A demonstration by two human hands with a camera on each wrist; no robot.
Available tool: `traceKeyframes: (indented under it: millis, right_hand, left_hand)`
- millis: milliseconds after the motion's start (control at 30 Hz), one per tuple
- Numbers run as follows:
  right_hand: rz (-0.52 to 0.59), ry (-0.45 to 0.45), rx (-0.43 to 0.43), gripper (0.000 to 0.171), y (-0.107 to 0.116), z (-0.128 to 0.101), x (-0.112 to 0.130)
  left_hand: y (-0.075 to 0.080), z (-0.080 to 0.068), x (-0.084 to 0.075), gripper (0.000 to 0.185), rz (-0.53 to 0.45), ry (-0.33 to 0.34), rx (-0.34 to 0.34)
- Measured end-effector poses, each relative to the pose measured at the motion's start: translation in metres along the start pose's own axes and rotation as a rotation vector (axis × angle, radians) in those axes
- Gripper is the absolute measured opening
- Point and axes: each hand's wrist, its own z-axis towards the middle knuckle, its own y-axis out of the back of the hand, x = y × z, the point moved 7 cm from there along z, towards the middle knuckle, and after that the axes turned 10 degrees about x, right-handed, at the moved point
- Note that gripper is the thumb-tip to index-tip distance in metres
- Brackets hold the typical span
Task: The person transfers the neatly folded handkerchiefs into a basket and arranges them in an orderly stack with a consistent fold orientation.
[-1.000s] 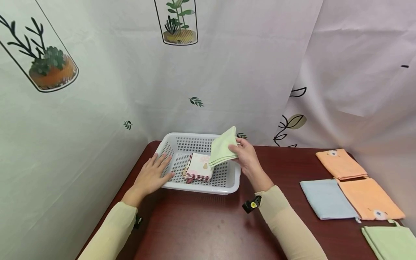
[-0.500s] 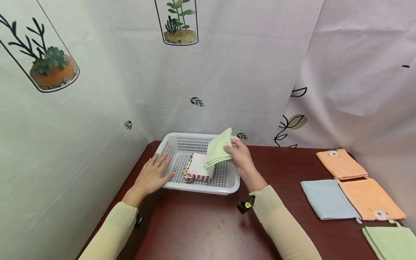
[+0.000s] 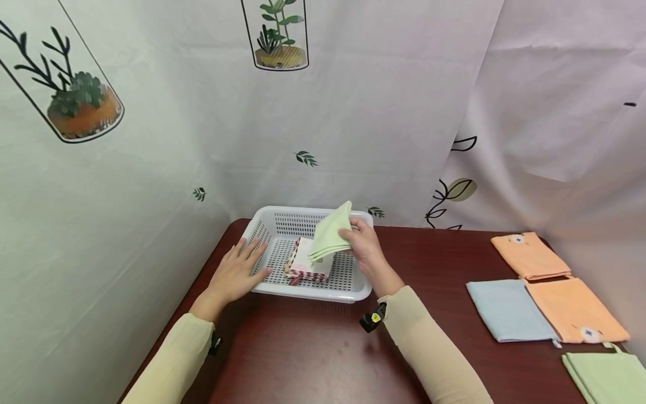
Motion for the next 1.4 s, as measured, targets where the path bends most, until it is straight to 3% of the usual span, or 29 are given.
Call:
traceKeyframes:
  millis: [567, 1400]
  right_hand:
    - [0.010, -0.023, 0.020, 0.036, -0.025, 0.009, -0.009]
    - [0.126, -0.098, 0.026, 0.045, -0.060, 0.024, -0.025]
  left_hand:
    - [0.000, -0.001, 0.001, 0.077, -0.007, -0.002, -0.009]
    - [0.002, -0.001, 0.000, 0.076, -0.012, -0.008, -0.021]
